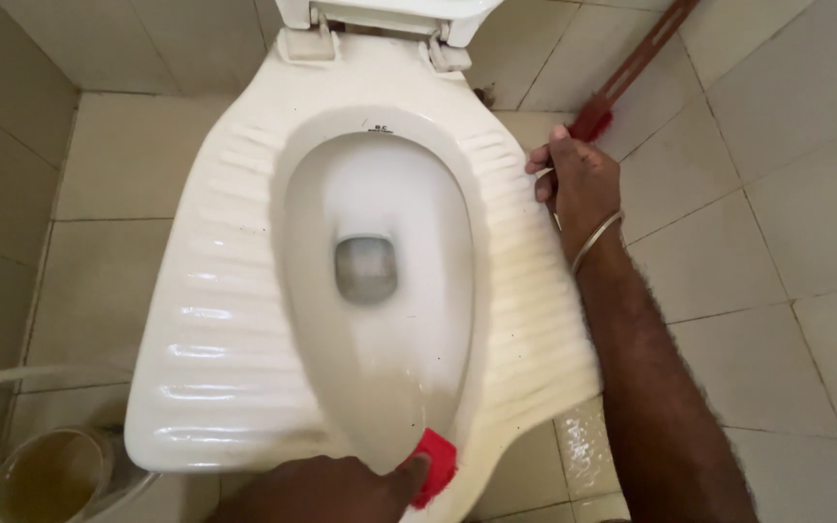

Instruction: The person scrubs the inside of a white toilet bowl using a red handheld brush. The person repeatedly scrubs the rim, sides, and bottom of the bowl while water flows from a hose into the bowl.

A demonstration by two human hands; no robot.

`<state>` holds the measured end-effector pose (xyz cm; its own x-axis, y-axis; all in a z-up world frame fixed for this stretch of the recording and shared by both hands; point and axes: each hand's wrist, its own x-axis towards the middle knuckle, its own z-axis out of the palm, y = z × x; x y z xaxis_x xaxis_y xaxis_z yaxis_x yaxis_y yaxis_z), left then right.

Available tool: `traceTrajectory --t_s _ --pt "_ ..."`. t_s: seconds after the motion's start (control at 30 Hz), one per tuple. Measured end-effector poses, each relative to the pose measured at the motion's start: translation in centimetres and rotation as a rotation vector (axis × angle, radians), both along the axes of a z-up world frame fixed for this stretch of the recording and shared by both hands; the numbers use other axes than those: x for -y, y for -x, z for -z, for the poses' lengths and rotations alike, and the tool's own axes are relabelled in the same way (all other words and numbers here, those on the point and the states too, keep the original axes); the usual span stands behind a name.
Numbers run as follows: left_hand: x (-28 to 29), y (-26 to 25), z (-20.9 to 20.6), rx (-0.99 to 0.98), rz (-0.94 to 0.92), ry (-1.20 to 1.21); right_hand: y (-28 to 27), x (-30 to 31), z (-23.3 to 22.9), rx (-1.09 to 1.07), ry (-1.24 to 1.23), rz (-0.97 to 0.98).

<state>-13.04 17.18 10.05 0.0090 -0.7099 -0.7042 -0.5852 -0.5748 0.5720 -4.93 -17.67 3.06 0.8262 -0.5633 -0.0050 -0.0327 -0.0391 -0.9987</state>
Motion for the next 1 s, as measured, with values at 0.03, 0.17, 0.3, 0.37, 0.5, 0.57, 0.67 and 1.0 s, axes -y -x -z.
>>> traceTrajectory --t_s 0.03,0.17,0.3,0.37,0.5,0.57,0.67,1.0 --pt "-0.2 -0.1 0.0 0.032 -0.025 0.087 -0.2 0.0 -0.1 0.018 -0.001 -0.006" --pt "-0.2 -0.1 0.6 0.026 -0.211 0.054 -0.1 -0.1 0.1 0.070 0.009 -0.029" --pt "-0.4 -0.7 0.7 0.120 0.028 -0.026 0.3 -0.1 0.3 0.091 0.028 -0.047" --pt "-0.7 -0.9 0.4 0.161 0.092 -0.055 0.3 -0.2 0.3 0.064 0.016 -0.024" --pt "0.1 -0.4 0.5 0.225 0.023 0.109 -0.1 -0.2 0.3 0.061 0.058 -0.046" --pt "1.5 0.3 1.1 0.301 -0.043 0.283 0.0 -0.1 0.5 0.056 0.043 -0.036" --pt "4.4 0.5 1.4 0.433 -0.033 0.415 -0.1 -0.1 0.2 0.039 0.021 -0.015" --pt "7.0 -0.8 -2.8 0.602 0.045 0.503 0.8 -0.3 -0.1 0.053 0.015 -0.052"
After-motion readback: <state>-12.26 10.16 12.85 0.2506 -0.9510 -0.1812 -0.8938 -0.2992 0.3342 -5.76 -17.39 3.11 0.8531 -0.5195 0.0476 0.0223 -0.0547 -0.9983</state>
